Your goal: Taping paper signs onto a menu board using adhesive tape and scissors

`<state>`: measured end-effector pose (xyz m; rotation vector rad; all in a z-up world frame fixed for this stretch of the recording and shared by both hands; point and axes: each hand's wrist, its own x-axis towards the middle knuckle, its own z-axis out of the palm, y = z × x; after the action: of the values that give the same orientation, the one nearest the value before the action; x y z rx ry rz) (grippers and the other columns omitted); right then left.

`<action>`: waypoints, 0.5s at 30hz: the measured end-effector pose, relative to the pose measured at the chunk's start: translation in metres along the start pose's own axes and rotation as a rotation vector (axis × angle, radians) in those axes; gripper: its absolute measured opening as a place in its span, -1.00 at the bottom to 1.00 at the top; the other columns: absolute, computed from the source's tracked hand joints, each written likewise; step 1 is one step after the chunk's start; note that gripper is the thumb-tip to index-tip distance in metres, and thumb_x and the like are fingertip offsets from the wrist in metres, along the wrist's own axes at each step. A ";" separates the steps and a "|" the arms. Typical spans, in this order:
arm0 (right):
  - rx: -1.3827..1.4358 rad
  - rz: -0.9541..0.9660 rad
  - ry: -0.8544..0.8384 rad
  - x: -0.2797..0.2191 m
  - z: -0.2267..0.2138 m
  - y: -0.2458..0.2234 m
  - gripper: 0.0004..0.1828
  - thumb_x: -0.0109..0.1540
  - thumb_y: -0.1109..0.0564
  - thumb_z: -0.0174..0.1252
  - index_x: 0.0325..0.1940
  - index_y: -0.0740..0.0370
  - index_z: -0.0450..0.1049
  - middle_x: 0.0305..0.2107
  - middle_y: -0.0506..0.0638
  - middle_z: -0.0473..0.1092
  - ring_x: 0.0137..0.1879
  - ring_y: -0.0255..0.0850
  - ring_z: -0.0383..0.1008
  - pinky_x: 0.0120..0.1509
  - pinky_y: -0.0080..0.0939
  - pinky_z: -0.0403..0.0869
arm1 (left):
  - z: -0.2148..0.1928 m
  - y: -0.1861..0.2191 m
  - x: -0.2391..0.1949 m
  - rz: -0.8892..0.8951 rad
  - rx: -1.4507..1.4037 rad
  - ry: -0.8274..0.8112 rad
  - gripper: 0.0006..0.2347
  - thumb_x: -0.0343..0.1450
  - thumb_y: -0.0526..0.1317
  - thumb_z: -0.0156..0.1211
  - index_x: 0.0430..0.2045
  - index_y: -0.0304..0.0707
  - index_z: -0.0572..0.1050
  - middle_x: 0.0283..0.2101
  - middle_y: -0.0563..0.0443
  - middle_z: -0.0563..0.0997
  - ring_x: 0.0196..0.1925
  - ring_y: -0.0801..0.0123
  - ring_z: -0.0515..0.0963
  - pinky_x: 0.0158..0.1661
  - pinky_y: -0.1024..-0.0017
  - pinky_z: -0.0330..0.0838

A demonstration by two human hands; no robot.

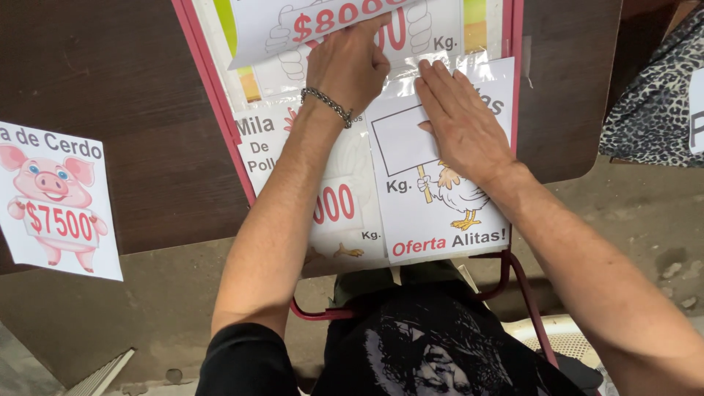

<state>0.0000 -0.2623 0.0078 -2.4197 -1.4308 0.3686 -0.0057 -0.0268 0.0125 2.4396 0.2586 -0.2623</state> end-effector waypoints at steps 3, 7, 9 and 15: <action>-0.010 0.019 -0.079 0.005 -0.007 0.002 -0.37 0.43 0.14 -0.01 0.54 0.51 0.10 0.50 0.35 0.00 0.62 0.20 -0.07 0.68 0.18 -0.05 | 0.013 -0.003 -0.001 0.019 0.112 0.085 -0.51 0.26 -0.38 0.05 0.14 -0.01 0.46 -0.46 -0.15 0.62 -0.42 -0.26 0.55 -0.46 -0.12 0.42; -0.062 -0.034 -0.050 0.004 -0.004 0.007 -0.35 0.44 0.07 0.00 0.53 0.53 0.13 0.49 0.37 0.03 0.61 0.21 -0.03 0.67 0.19 -0.02 | 0.028 -0.004 -0.002 0.025 0.186 0.137 -0.46 0.25 -0.40 0.12 0.17 0.03 0.39 -0.45 -0.23 0.57 -0.46 -0.31 0.56 -0.37 -0.06 0.47; -0.104 -0.043 -0.056 0.004 -0.004 0.006 -0.34 0.45 0.05 -0.02 0.54 0.52 0.12 0.51 0.35 0.02 0.62 0.19 -0.03 0.67 0.19 -0.03 | 0.034 -0.003 -0.001 -0.033 0.212 0.165 -0.41 0.24 -0.36 0.21 0.24 0.04 0.32 -0.42 -0.14 0.61 -0.38 -0.18 0.61 -0.28 0.03 0.50; -0.116 -0.021 -0.093 0.006 -0.008 0.005 -0.31 0.43 0.04 0.01 0.55 0.50 0.09 0.52 0.31 -0.02 0.62 0.17 -0.06 0.68 0.16 -0.05 | 0.053 0.002 -0.002 -0.034 0.403 0.333 -0.39 0.15 -0.20 0.50 0.11 -0.04 0.36 -0.44 -0.03 0.61 -0.29 0.10 0.62 -0.15 0.19 0.40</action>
<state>0.0094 -0.2607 0.0127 -2.5066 -1.5558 0.4086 -0.0133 -0.0619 -0.0264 2.8763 0.4270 0.0923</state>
